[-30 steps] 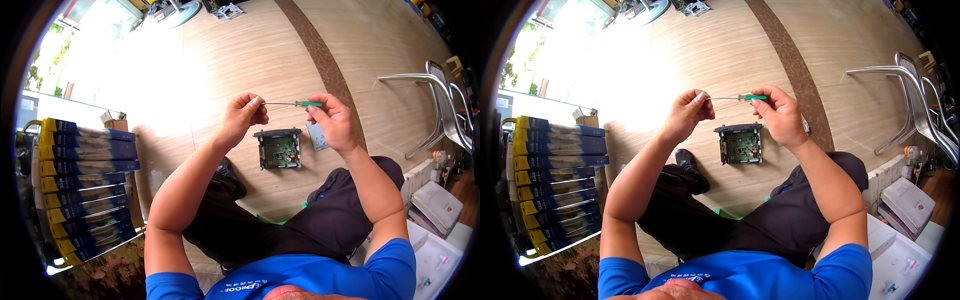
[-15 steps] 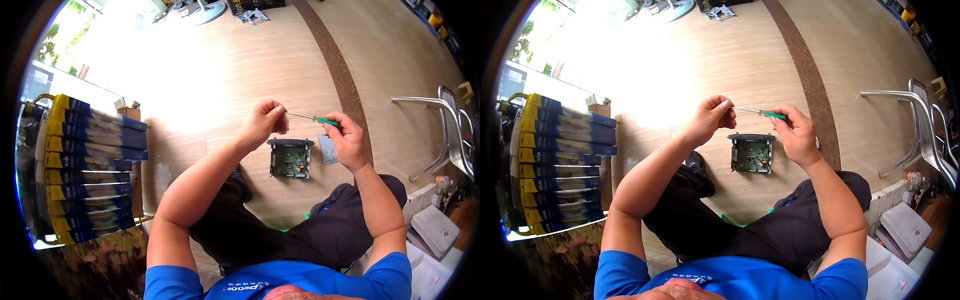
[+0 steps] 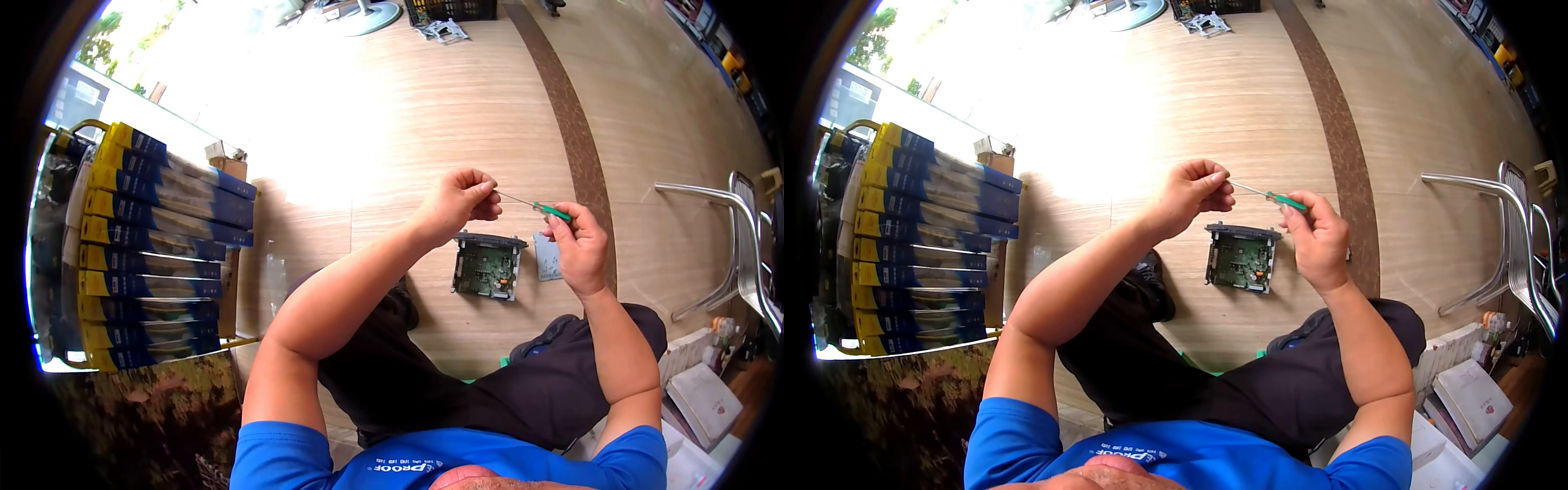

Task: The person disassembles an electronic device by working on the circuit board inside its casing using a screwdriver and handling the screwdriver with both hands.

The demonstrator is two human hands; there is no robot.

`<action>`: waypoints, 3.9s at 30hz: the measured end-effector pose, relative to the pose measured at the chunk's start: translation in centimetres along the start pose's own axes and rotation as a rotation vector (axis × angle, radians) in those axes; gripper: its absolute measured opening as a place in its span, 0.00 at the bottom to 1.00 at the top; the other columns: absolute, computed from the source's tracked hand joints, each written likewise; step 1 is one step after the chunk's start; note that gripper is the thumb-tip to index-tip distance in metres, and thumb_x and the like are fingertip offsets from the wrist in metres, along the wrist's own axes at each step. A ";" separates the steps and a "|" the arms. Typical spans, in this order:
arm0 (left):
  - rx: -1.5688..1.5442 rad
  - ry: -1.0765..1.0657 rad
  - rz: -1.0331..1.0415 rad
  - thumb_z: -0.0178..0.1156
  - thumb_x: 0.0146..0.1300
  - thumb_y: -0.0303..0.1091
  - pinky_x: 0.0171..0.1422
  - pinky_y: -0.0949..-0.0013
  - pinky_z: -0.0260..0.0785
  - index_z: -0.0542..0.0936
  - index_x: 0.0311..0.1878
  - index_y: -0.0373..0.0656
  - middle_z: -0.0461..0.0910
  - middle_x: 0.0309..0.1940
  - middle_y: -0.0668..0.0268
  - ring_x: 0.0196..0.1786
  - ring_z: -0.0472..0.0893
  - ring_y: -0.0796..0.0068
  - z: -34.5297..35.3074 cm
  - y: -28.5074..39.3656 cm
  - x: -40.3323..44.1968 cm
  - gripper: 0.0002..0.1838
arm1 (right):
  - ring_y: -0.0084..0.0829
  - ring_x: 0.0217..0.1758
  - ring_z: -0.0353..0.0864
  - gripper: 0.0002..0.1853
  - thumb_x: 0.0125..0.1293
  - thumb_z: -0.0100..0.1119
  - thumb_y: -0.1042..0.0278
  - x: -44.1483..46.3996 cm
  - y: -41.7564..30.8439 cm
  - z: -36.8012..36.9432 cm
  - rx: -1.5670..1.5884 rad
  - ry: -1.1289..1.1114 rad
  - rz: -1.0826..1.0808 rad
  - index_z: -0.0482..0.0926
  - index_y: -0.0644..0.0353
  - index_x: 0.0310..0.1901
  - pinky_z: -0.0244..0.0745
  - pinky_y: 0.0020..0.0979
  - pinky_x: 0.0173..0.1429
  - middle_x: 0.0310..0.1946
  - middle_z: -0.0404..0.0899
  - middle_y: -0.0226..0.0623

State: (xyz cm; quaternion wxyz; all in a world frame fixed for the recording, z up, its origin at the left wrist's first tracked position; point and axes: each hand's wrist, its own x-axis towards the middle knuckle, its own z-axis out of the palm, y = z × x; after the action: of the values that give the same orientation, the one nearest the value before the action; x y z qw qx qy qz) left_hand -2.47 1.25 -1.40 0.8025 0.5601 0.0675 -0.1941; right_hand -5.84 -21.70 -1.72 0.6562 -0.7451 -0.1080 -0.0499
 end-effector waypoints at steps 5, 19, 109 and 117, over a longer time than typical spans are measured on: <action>-0.026 -0.034 0.016 0.50 0.73 0.32 0.42 0.68 0.78 0.76 0.44 0.36 0.80 0.30 0.62 0.35 0.82 0.72 -0.2 -0.1 0.1 0.08 | 0.17 0.34 0.79 0.09 0.68 0.56 0.78 0.2 0.0 -0.2 0.121 -0.037 0.064 0.75 0.67 0.49 0.76 0.21 0.41 0.35 0.81 0.31; -0.037 -0.079 0.001 0.52 0.73 0.33 0.42 0.68 0.77 0.77 0.46 0.35 0.80 0.31 0.63 0.33 0.81 0.73 -0.2 0.0 0.0 0.11 | 0.17 0.35 0.79 0.09 0.69 0.55 0.76 0.4 -0.3 -0.5 0.196 -0.042 0.131 0.75 0.66 0.49 0.76 0.21 0.41 0.34 0.81 0.31; 0.177 -0.029 0.055 0.51 0.73 0.37 0.36 0.72 0.74 0.75 0.39 0.38 0.77 0.27 0.67 0.29 0.77 0.77 0.8 0.4 -0.4 0.11 | 0.16 0.34 0.77 0.09 0.66 0.58 0.79 0.3 -0.9 -0.9 0.109 -0.004 0.066 0.76 0.65 0.48 0.73 0.19 0.39 0.33 0.80 0.29; 0.161 -0.044 0.067 0.51 0.74 0.37 0.35 0.72 0.72 0.75 0.39 0.39 0.77 0.26 0.67 0.28 0.77 0.77 0.8 0.9 -0.7 0.12 | 0.16 0.34 0.77 0.08 0.66 0.58 0.78 0.4 -1.0 -1.0 0.121 -0.002 0.034 0.76 0.66 0.47 0.74 0.20 0.39 0.32 0.80 0.29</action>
State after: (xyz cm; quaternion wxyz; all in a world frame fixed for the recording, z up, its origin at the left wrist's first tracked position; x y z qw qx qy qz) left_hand -2.88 0.90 -0.10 0.7621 0.6205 0.0151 -0.1842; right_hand -5.57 -22.54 -0.57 0.7007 -0.7059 -0.0989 -0.0312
